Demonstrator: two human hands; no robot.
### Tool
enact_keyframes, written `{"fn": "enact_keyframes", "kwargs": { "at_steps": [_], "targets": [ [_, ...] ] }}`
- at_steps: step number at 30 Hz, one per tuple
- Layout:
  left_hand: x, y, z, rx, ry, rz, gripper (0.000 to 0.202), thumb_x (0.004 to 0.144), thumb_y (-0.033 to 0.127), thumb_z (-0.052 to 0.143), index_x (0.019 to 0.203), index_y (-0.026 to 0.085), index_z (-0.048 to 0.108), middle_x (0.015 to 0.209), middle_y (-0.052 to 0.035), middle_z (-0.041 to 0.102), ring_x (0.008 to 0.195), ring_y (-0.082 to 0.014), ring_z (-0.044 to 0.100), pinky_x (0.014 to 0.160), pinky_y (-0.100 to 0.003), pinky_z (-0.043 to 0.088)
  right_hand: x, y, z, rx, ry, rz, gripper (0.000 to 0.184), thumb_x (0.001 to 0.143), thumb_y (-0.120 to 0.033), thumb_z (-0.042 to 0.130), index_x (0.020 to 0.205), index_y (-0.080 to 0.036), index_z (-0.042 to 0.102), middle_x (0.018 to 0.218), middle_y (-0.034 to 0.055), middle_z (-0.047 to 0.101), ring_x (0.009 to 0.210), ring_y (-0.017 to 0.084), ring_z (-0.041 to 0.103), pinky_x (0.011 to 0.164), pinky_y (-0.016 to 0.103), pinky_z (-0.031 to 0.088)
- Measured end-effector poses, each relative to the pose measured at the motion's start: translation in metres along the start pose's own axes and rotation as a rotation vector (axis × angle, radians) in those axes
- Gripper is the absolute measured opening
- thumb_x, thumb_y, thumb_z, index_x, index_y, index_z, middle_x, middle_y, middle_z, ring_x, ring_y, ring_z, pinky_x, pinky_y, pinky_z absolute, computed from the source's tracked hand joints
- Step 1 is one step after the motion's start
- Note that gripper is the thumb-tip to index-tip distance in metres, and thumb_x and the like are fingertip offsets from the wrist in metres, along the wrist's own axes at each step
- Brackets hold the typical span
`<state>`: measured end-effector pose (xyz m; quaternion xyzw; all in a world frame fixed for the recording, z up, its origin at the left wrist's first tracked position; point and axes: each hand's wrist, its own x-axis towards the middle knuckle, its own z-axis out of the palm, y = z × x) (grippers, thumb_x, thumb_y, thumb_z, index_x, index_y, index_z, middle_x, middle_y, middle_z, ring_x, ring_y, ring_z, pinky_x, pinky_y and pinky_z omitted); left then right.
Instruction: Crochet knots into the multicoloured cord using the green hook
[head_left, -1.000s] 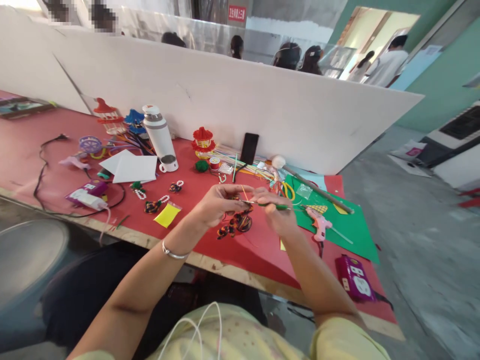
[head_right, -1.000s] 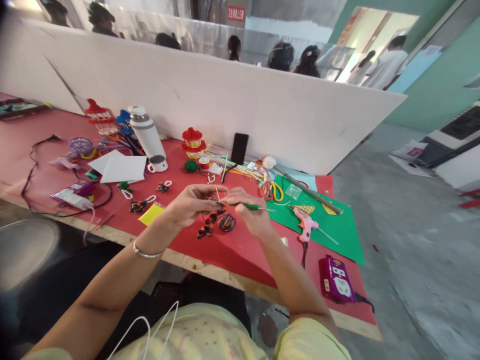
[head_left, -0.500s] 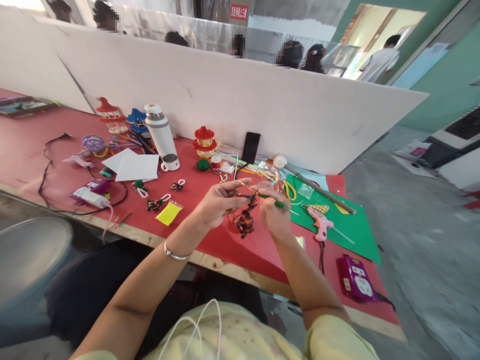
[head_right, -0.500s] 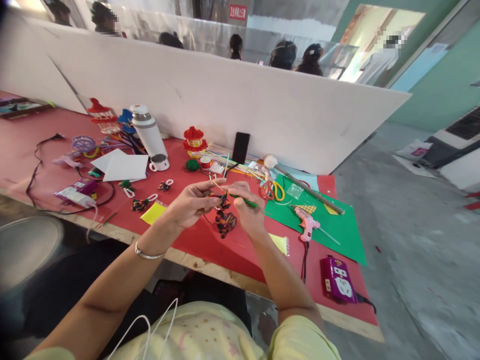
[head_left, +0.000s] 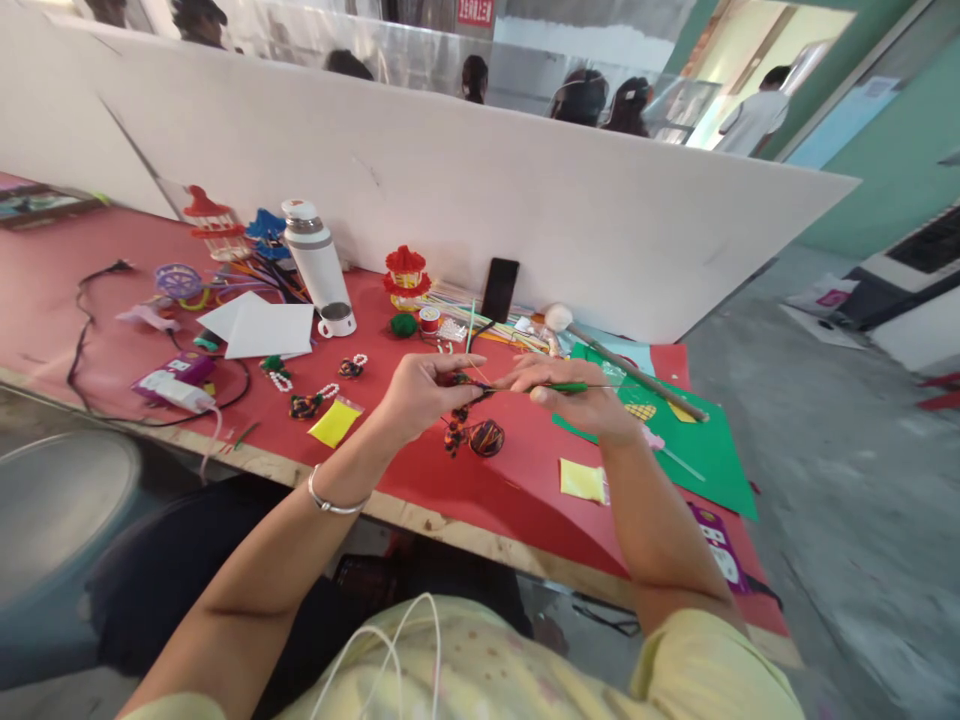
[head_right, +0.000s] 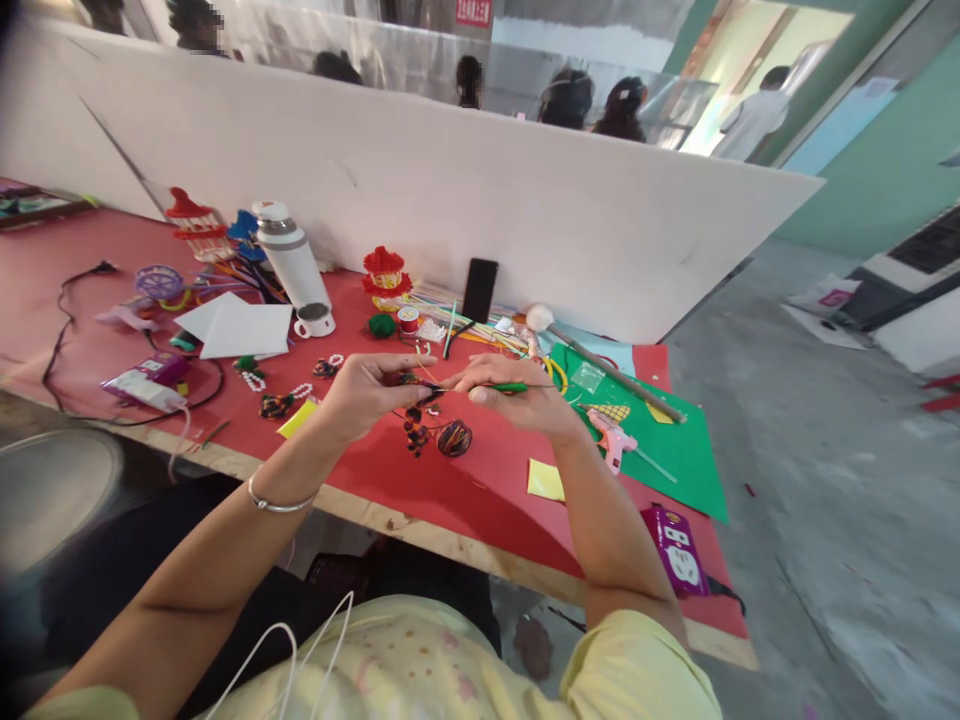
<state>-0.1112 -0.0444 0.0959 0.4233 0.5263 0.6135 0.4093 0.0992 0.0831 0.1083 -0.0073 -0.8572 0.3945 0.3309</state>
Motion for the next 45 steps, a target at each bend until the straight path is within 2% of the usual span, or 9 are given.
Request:
{"fn": "enact_keyframes", "kwargs": {
  "at_steps": [7,11,14,20,26,31,36,42,45],
  "targets": [
    [-0.001,-0.009,0.010,-0.146,0.125,-0.020,0.058,0.059,0.019,0.093,0.115,0.010,0.082,0.064,0.0006,0.071,0.054,-0.0092,0.059,0.054,-0.022,0.048,-0.012,0.005,0.034,-0.677,0.115,-0.278,0.026,0.098,-0.031,0.071,0.123,-0.031,0.072,0.123,0.0019,0.083,0.105,0.021,0.072,0.112,0.050,0.049],
    [-0.003,-0.014,0.016,-0.368,0.100,-0.095,0.057,0.060,0.022,0.094,0.116,0.014,0.082,0.060,0.0035,0.066,0.049,-0.0055,0.053,0.047,-0.018,0.039,-0.024,0.014,0.064,-0.981,0.431,-0.389,0.036,0.091,-0.026,0.080,0.125,-0.036,0.072,0.120,0.0002,0.083,0.107,0.022,0.070,0.112,0.048,0.047],
    [-0.001,-0.009,0.009,-0.436,-0.038,-0.228,0.053,0.058,0.021,0.096,0.110,0.015,0.084,0.058,0.0026,0.065,0.045,-0.0037,0.047,0.042,-0.017,0.027,-0.024,0.019,0.066,-0.823,0.532,-0.407,0.029,0.093,-0.033,0.077,0.121,-0.039,0.074,0.112,-0.0002,0.084,0.104,0.023,0.070,0.104,0.048,0.054],
    [0.005,0.007,-0.015,-0.290,-0.085,-0.214,0.046,0.056,0.013,0.095,0.102,0.012,0.086,0.060,-0.0023,0.070,0.047,-0.0051,0.049,0.044,-0.018,0.030,-0.011,0.001,0.026,-0.366,0.171,-0.226,0.027,0.094,-0.037,0.075,0.121,-0.040,0.078,0.115,0.0007,0.085,0.112,0.028,0.073,0.105,0.055,0.055],
    [0.005,0.007,-0.018,-0.205,-0.191,-0.222,0.039,0.057,0.012,0.094,0.096,0.013,0.087,0.069,-0.0072,0.078,0.061,-0.0124,0.069,0.056,-0.020,0.049,-0.007,-0.010,0.009,-0.056,0.080,0.005,0.015,0.093,-0.043,0.076,0.101,-0.034,0.084,0.096,0.0029,0.086,0.106,0.026,0.073,0.103,0.049,0.057],
    [0.000,-0.006,-0.003,-0.302,-0.244,-0.219,0.039,0.058,0.017,0.094,0.096,0.015,0.088,0.073,-0.0060,0.079,0.057,-0.0092,0.063,0.054,-0.020,0.047,-0.018,0.021,0.047,0.364,0.351,0.131,0.031,0.093,-0.061,0.068,0.094,-0.034,0.082,0.089,0.0026,0.083,0.098,0.025,0.077,0.102,0.050,0.060],
    [-0.002,-0.016,0.006,-0.312,-0.129,-0.077,0.037,0.059,0.017,0.096,0.095,0.015,0.087,0.082,-0.0075,0.081,0.068,-0.0120,0.069,0.062,-0.021,0.052,-0.027,0.034,0.081,0.164,0.536,0.091,0.025,0.090,-0.055,0.075,0.097,-0.032,0.082,0.106,0.0054,0.081,0.111,0.026,0.074,0.107,0.051,0.057],
    [-0.001,-0.010,0.001,-0.264,-0.068,-0.073,0.044,0.057,0.022,0.099,0.098,0.014,0.086,0.080,-0.0065,0.081,0.071,-0.0152,0.073,0.069,-0.027,0.058,-0.025,0.025,0.077,0.070,0.575,0.064,0.023,0.096,-0.051,0.068,0.101,-0.034,0.082,0.102,0.0047,0.081,0.109,0.027,0.072,0.107,0.052,0.055],
    [0.000,-0.015,0.010,-0.235,0.068,0.006,0.046,0.057,0.021,0.098,0.100,0.014,0.086,0.078,-0.0031,0.079,0.071,-0.0144,0.071,0.071,-0.027,0.059,-0.028,0.024,0.081,-0.238,0.581,-0.015,0.018,0.096,-0.041,0.071,0.111,-0.038,0.081,0.107,0.0034,0.082,0.111,0.027,0.068,0.108,0.053,0.052]
  ]
}}
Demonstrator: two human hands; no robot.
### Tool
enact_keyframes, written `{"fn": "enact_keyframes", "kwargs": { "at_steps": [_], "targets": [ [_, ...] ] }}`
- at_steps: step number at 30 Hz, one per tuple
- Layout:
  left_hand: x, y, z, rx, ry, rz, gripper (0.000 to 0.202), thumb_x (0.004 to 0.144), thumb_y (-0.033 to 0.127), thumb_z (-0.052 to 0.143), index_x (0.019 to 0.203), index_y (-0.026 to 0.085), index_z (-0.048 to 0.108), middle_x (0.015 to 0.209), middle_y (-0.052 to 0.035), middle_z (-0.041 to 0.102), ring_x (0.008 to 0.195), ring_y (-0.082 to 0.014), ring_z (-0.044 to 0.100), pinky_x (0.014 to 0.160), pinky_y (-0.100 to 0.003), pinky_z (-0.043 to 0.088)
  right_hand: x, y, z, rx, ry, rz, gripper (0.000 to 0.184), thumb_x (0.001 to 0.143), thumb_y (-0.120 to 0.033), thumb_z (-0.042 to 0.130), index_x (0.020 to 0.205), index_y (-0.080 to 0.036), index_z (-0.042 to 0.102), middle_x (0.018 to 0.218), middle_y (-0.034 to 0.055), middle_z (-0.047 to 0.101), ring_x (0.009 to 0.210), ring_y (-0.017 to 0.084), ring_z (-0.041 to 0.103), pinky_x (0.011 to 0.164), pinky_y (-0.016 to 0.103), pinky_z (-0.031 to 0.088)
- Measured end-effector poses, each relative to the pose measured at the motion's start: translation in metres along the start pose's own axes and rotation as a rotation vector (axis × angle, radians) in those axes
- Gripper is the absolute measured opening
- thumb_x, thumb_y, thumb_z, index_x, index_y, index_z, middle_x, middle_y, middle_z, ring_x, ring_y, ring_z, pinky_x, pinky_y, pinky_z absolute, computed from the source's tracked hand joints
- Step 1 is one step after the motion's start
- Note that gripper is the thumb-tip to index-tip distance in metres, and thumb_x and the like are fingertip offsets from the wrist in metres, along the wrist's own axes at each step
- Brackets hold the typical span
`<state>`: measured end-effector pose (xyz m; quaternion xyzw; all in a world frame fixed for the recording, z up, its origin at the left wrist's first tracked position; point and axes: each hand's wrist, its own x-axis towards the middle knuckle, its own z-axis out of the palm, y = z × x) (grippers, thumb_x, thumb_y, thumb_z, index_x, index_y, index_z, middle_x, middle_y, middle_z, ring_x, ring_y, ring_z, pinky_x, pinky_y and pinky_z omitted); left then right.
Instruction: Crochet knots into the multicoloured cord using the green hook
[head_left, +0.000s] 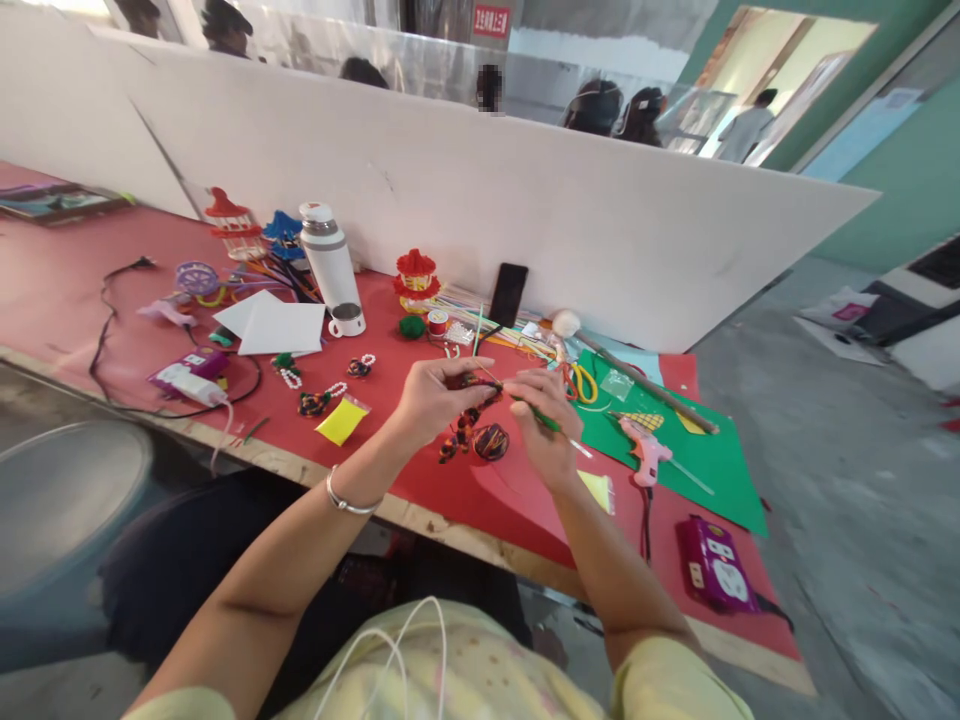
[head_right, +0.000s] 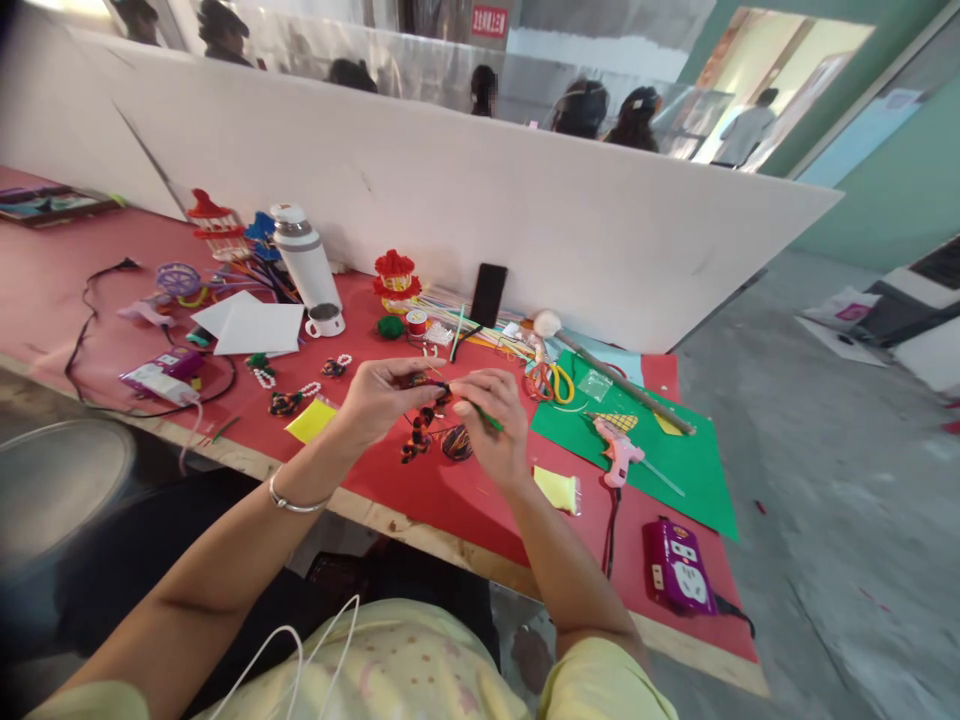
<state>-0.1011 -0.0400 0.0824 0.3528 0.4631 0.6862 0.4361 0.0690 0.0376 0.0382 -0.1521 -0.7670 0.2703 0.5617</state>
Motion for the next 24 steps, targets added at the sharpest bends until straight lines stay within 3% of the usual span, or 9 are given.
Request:
{"fn": "enact_keyframes", "kwargs": {
  "at_steps": [2,4,7,12,20,24],
  "targets": [
    [-0.001,-0.005,0.005,-0.048,0.057,-0.010,0.047,0.058,0.022,0.097,0.103,0.014,0.085,0.074,-0.0005,0.076,0.064,-0.0119,0.067,0.063,-0.024,0.055,-0.005,0.001,0.002,-0.221,0.020,-0.134,0.025,0.093,-0.037,0.075,0.118,-0.042,0.078,0.112,0.0023,0.082,0.114,0.028,0.066,0.110,0.054,0.049],
    [-0.002,-0.007,0.006,-0.160,0.028,-0.118,0.045,0.059,0.023,0.096,0.102,0.015,0.084,0.069,0.0004,0.073,0.056,-0.0088,0.061,0.053,-0.021,0.048,-0.008,0.003,0.004,-0.345,0.068,-0.248,0.031,0.091,-0.036,0.077,0.120,-0.045,0.077,0.114,0.0012,0.082,0.112,0.029,0.066,0.111,0.056,0.048],
    [-0.002,-0.002,0.002,-0.276,-0.075,-0.267,0.044,0.057,0.021,0.097,0.098,0.014,0.085,0.065,-0.0001,0.070,0.050,-0.0053,0.054,0.045,-0.018,0.034,-0.004,0.007,0.001,-0.282,0.069,-0.325,0.032,0.093,-0.041,0.075,0.123,-0.048,0.074,0.115,-0.0001,0.083,0.110,0.030,0.067,0.105,0.057,0.051],
    [-0.003,0.017,-0.011,-0.180,-0.089,-0.259,0.041,0.054,0.015,0.095,0.095,0.015,0.086,0.062,-0.0012,0.070,0.047,-0.0042,0.047,0.044,-0.020,0.025,0.019,0.008,-0.020,0.000,-0.142,-0.268,0.030,0.094,-0.046,0.072,0.124,-0.046,0.076,0.109,0.0000,0.085,0.105,0.028,0.069,0.097,0.055,0.055],
    [-0.002,0.026,-0.017,-0.069,-0.190,-0.305,0.035,0.057,0.016,0.093,0.091,0.015,0.087,0.073,-0.0068,0.077,0.057,-0.0095,0.061,0.050,-0.020,0.039,0.041,-0.008,-0.046,-0.006,-0.328,-0.280,0.026,0.093,-0.047,0.075,0.118,-0.043,0.080,0.109,-0.0009,0.086,0.108,0.027,0.070,0.099,0.051,0.056],
    [0.002,0.027,-0.022,0.010,-0.250,-0.304,0.030,0.057,0.018,0.092,0.086,0.016,0.087,0.064,-0.0048,0.073,0.052,-0.0089,0.056,0.046,-0.020,0.035,0.047,-0.013,-0.053,0.069,-0.390,-0.226,0.021,0.094,-0.045,0.074,0.112,-0.041,0.082,0.103,-0.0004,0.087,0.103,0.027,0.073,0.099,0.051,0.056]
  ]
}}
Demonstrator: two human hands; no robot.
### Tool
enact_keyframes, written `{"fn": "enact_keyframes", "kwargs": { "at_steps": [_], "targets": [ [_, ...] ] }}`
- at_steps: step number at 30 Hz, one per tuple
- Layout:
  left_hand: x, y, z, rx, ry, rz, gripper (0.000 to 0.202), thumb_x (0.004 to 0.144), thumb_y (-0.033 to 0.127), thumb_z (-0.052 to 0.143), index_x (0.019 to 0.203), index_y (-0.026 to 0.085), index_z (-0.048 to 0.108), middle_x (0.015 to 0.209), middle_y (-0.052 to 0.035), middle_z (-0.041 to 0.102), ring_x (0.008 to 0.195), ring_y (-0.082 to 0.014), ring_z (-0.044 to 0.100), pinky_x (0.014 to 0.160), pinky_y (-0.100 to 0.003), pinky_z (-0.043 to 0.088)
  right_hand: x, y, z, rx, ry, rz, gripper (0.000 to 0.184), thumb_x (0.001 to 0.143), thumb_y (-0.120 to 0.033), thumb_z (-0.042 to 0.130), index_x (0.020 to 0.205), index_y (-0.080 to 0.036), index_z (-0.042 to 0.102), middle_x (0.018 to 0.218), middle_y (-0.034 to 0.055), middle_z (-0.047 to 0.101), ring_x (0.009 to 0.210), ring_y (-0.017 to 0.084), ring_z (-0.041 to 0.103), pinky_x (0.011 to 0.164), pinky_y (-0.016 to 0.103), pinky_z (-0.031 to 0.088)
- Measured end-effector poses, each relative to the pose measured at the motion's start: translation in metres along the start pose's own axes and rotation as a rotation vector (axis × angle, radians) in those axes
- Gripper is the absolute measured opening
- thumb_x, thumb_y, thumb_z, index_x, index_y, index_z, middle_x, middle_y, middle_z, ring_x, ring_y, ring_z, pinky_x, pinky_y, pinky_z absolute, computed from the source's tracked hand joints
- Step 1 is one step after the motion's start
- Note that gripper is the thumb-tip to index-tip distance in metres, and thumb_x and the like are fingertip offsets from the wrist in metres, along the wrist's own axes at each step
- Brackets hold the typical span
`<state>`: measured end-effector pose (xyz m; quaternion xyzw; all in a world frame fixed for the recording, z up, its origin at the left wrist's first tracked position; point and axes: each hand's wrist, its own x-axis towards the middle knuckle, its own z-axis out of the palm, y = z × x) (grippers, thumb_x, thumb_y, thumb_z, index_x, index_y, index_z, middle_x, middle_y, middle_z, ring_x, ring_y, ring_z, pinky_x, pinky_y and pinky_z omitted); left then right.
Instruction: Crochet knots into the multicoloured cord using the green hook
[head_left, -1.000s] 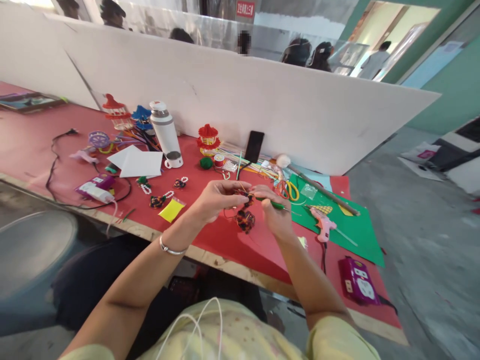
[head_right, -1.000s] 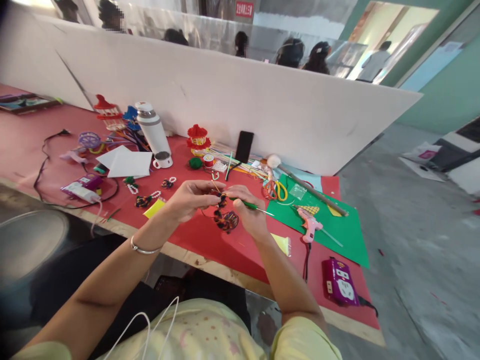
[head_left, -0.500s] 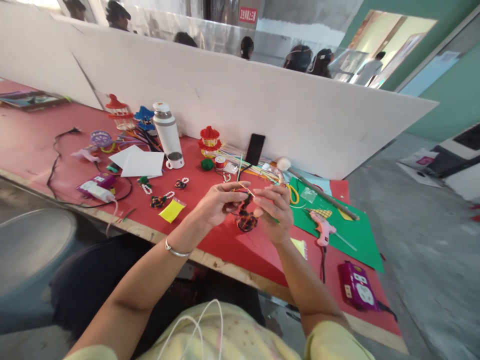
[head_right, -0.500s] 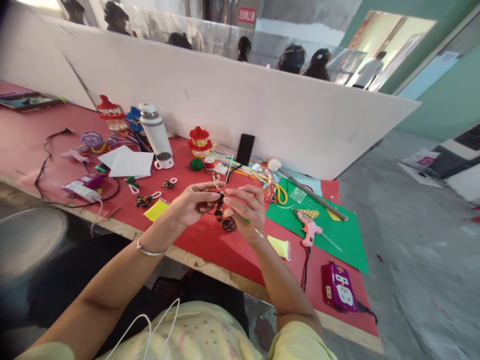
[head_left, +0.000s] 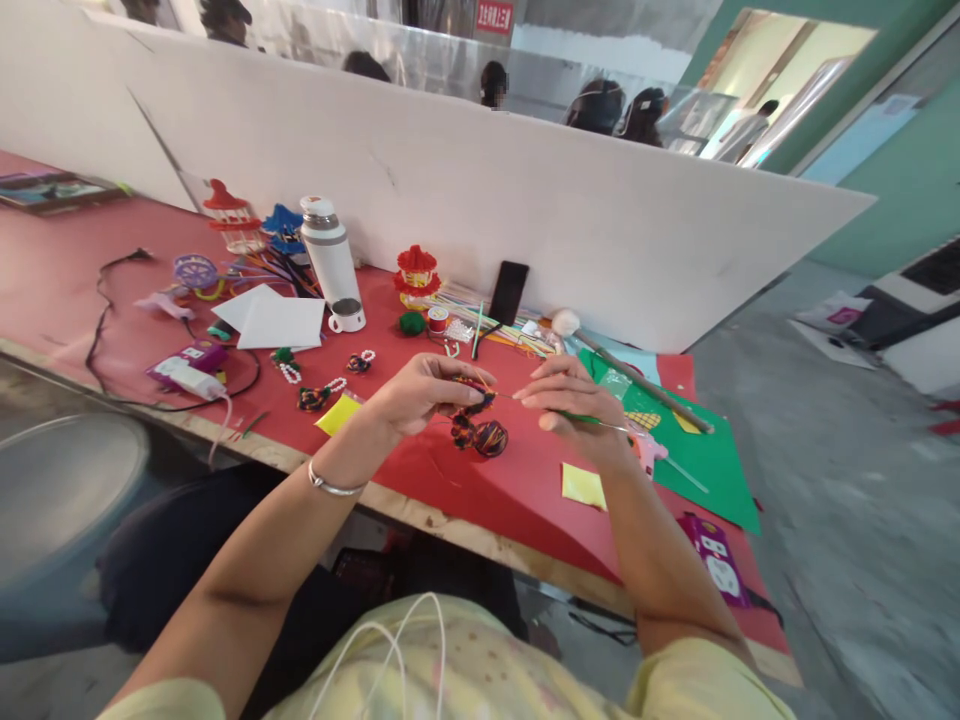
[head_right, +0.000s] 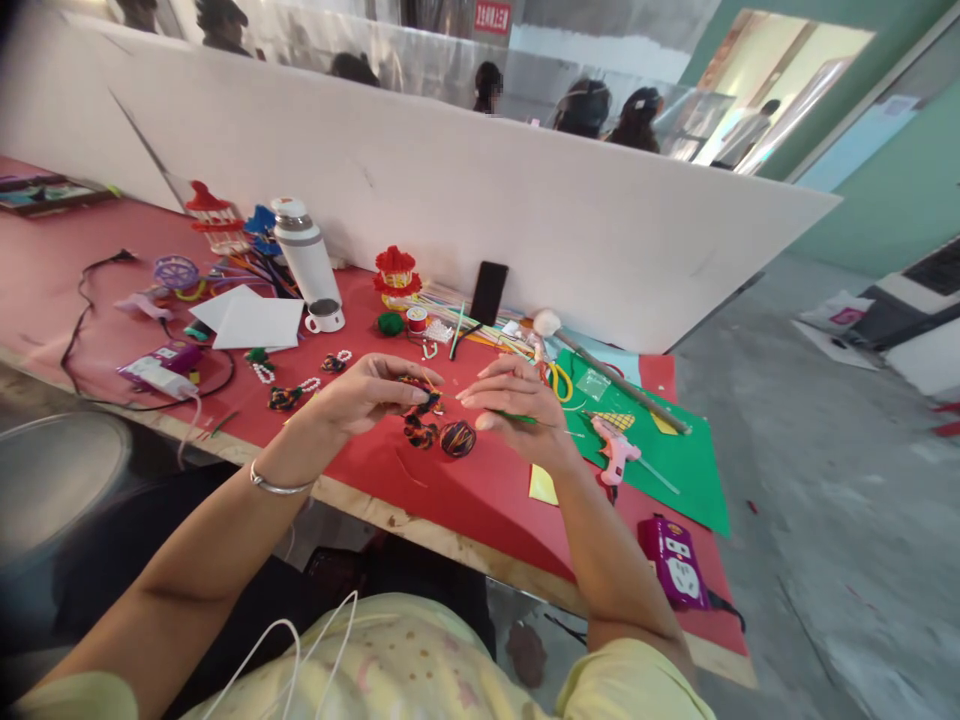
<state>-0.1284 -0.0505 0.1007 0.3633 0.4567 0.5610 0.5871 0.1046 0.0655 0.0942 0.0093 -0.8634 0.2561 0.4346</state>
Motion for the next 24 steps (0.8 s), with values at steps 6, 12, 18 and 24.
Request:
{"fn": "enact_keyframes", "kwargs": {
  "at_steps": [6,12,18,24],
  "targets": [
    [0.002,-0.004,0.006,0.017,-0.015,0.024,0.032,0.057,0.019,0.092,0.089,0.015,0.087,0.065,-0.0047,0.072,0.052,-0.0088,0.055,0.048,-0.022,0.036,-0.007,0.004,0.016,0.209,0.096,0.131,0.018,0.095,-0.049,0.072,0.102,-0.038,0.084,0.095,0.0003,0.086,0.096,0.026,0.076,0.104,0.054,0.056],
    [0.010,-0.033,0.034,-0.040,0.261,0.378,0.047,0.062,0.017,0.090,0.109,0.014,0.085,0.066,0.0032,0.063,0.061,-0.0079,0.055,0.059,-0.022,0.045,-0.017,0.001,0.058,-0.100,0.368,0.169,0.018,0.096,-0.038,0.073,0.112,-0.038,0.081,0.108,0.0014,0.085,0.103,0.026,0.071,0.098,0.050,0.056],
    [0.008,-0.038,0.039,-0.150,0.345,0.344,0.052,0.063,0.018,0.089,0.114,0.014,0.082,0.067,0.0035,0.063,0.055,-0.0046,0.048,0.052,-0.018,0.036,-0.021,0.006,0.073,-0.515,0.440,-0.057,0.039,0.092,-0.031,0.078,0.128,-0.044,0.073,0.118,-0.0010,0.084,0.108,0.027,0.068,0.102,0.052,0.052],
    [0.001,-0.019,0.017,-0.247,0.127,0.099,0.050,0.058,0.015,0.094,0.107,0.013,0.085,0.061,0.0002,0.065,0.045,-0.0019,0.038,0.044,-0.020,0.015,-0.017,0.014,0.052,-0.125,0.337,-0.002,0.022,0.098,-0.044,0.069,0.117,-0.037,0.078,0.107,0.0013,0.085,0.100,0.025,0.073,0.097,0.052,0.058]
  ]
}}
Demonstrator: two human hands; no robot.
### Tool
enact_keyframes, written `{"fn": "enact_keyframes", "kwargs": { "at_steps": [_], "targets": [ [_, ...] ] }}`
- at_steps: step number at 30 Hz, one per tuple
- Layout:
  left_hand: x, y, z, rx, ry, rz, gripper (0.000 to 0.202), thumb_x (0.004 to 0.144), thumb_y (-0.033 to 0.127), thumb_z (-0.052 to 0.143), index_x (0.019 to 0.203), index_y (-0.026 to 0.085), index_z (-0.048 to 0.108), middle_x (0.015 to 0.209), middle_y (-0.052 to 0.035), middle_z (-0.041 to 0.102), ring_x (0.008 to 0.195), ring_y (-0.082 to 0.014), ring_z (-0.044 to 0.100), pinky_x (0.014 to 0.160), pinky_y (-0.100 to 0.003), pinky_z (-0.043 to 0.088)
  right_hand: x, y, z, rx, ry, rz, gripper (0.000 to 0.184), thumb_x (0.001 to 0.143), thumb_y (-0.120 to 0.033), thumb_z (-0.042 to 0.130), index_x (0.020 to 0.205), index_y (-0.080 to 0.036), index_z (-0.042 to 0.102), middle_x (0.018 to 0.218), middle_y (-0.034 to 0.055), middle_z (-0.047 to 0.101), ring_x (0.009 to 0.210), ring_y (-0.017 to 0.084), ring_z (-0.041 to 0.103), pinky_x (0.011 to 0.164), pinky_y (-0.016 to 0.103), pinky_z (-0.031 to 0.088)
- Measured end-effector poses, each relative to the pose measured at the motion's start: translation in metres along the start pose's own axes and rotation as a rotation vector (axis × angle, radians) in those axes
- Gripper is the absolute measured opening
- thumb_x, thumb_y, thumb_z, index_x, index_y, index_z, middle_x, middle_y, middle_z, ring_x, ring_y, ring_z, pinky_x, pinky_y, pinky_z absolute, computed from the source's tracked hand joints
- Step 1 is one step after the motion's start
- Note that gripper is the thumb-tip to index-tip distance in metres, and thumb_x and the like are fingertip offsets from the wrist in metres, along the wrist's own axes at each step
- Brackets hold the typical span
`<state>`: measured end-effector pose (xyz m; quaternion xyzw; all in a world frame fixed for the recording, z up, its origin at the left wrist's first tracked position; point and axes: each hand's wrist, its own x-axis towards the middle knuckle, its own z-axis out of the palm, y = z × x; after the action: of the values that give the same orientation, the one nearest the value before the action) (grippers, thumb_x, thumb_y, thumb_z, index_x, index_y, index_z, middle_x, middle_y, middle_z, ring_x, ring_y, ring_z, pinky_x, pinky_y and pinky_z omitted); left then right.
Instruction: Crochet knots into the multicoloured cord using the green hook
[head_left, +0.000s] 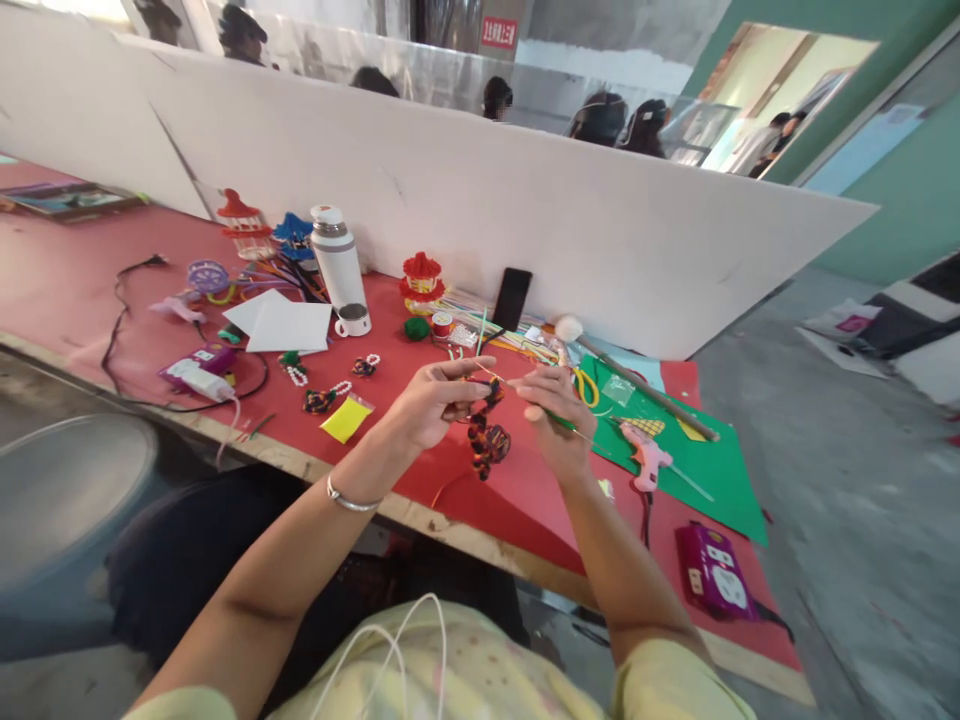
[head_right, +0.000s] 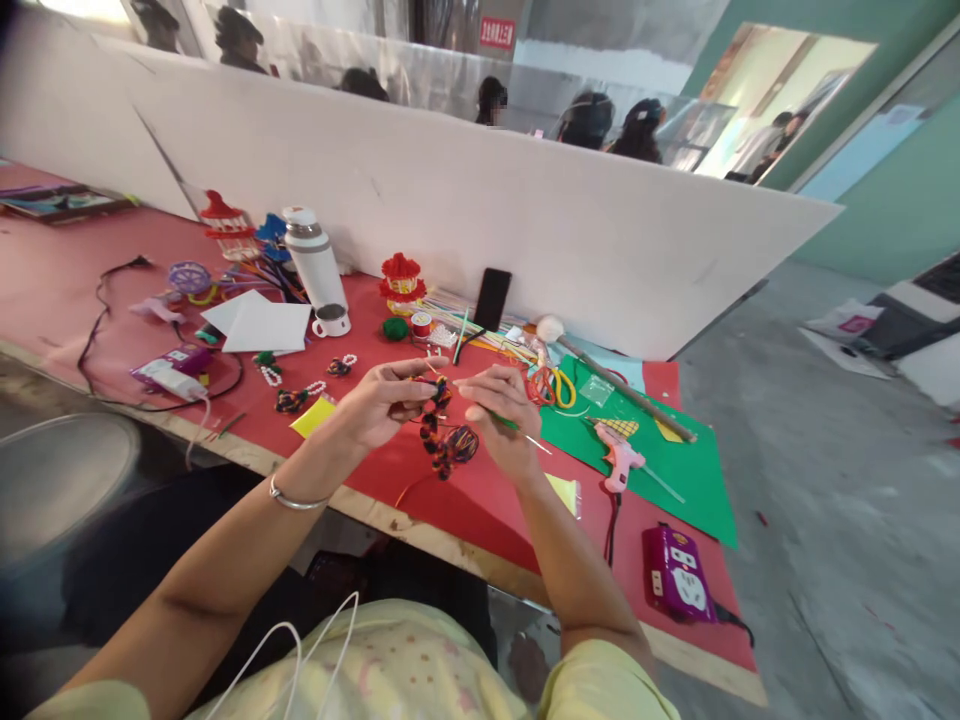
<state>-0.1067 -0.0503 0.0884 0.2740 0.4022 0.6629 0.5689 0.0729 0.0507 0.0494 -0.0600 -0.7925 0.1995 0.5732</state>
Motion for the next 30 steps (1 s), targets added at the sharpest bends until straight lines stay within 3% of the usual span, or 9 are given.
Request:
{"fn": "enact_keyframes", "kwargs": {
  "at_steps": [3,8,12,15,18,23,28,30],
  "targets": [
    [0.000,0.007,-0.004,0.040,-0.026,-0.026,0.049,0.058,0.013,0.093,0.107,0.014,0.086,0.059,-0.0006,0.066,0.046,-0.0029,0.041,0.045,-0.020,0.015,0.007,0.000,-0.015,0.019,-0.074,0.023,0.022,0.097,-0.045,0.070,0.116,-0.038,0.079,0.107,0.0017,0.086,0.103,0.027,0.072,0.097,0.054,0.057],
    [-0.001,0.010,-0.003,0.101,-0.036,-0.049,0.045,0.057,0.013,0.092,0.101,0.014,0.086,0.062,-0.0028,0.070,0.046,-0.0041,0.043,0.046,-0.021,0.020,0.017,-0.005,-0.033,-0.016,-0.174,-0.055,0.024,0.094,-0.043,0.074,0.117,-0.038,0.080,0.106,0.0000,0.087,0.107,0.027,0.070,0.097,0.051,0.057],
    [-0.001,0.018,-0.009,0.208,-0.104,-0.067,0.040,0.059,0.012,0.090,0.099,0.014,0.087,0.067,-0.0040,0.073,0.051,-0.0065,0.050,0.047,-0.021,0.026,0.027,-0.010,-0.044,-0.050,-0.285,-0.108,0.025,0.093,-0.044,0.074,0.117,-0.040,0.080,0.106,-0.0020,0.087,0.110,0.026,0.070,0.099,0.049,0.056],
    [0.000,0.025,-0.013,0.271,-0.153,-0.070,0.035,0.060,0.011,0.088,0.095,0.013,0.087,0.063,-0.0040,0.072,0.049,-0.0061,0.048,0.046,-0.021,0.025,0.030,-0.012,-0.048,-0.051,-0.336,-0.123,0.025,0.092,-0.044,0.076,0.117,-0.040,0.080,0.106,-0.0029,0.087,0.112,0.026,0.069,0.101,0.049,0.055],
    [0.001,0.025,-0.014,0.255,-0.169,-0.079,0.034,0.060,0.012,0.088,0.094,0.014,0.087,0.061,-0.0028,0.070,0.048,-0.0055,0.046,0.045,-0.021,0.025,0.027,-0.011,-0.046,-0.012,-0.264,-0.103,0.025,0.092,-0.043,0.076,0.117,-0.040,0.080,0.107,-0.0022,0.087,0.107,0.026,0.071,0.098,0.050,0.056],
    [-0.001,0.013,-0.008,0.208,-0.153,-0.058,0.041,0.059,0.013,0.090,0.099,0.013,0.087,0.062,-0.0003,0.066,0.049,-0.0042,0.046,0.045,-0.020,0.028,0.014,-0.004,-0.031,0.100,0.009,0.035,0.020,0.096,-0.044,0.072,0.113,-0.040,0.080,0.105,-0.0003,0.087,0.093,0.024,0.076,0.097,0.053,0.056],
    [-0.001,0.012,-0.006,0.208,-0.090,-0.035,0.038,0.059,0.017,0.094,0.097,0.015,0.087,0.071,-0.0038,0.073,0.057,-0.0081,0.058,0.050,-0.019,0.039,0.009,-0.008,-0.026,0.110,-0.034,0.049,0.016,0.096,-0.042,0.072,0.109,-0.037,0.081,0.101,0.0004,0.087,0.091,0.024,0.078,0.100,0.053,0.055],
    [0.000,0.014,-0.007,0.208,-0.075,-0.021,0.035,0.060,0.019,0.094,0.094,0.015,0.086,0.070,-0.0036,0.073,0.055,-0.0073,0.057,0.048,-0.019,0.037,0.009,-0.011,-0.027,0.105,-0.066,0.072,0.015,0.097,-0.040,0.071,0.107,-0.036,0.081,0.101,0.0007,0.087,0.091,0.024,0.078,0.099,0.053,0.056]
  ]
}}
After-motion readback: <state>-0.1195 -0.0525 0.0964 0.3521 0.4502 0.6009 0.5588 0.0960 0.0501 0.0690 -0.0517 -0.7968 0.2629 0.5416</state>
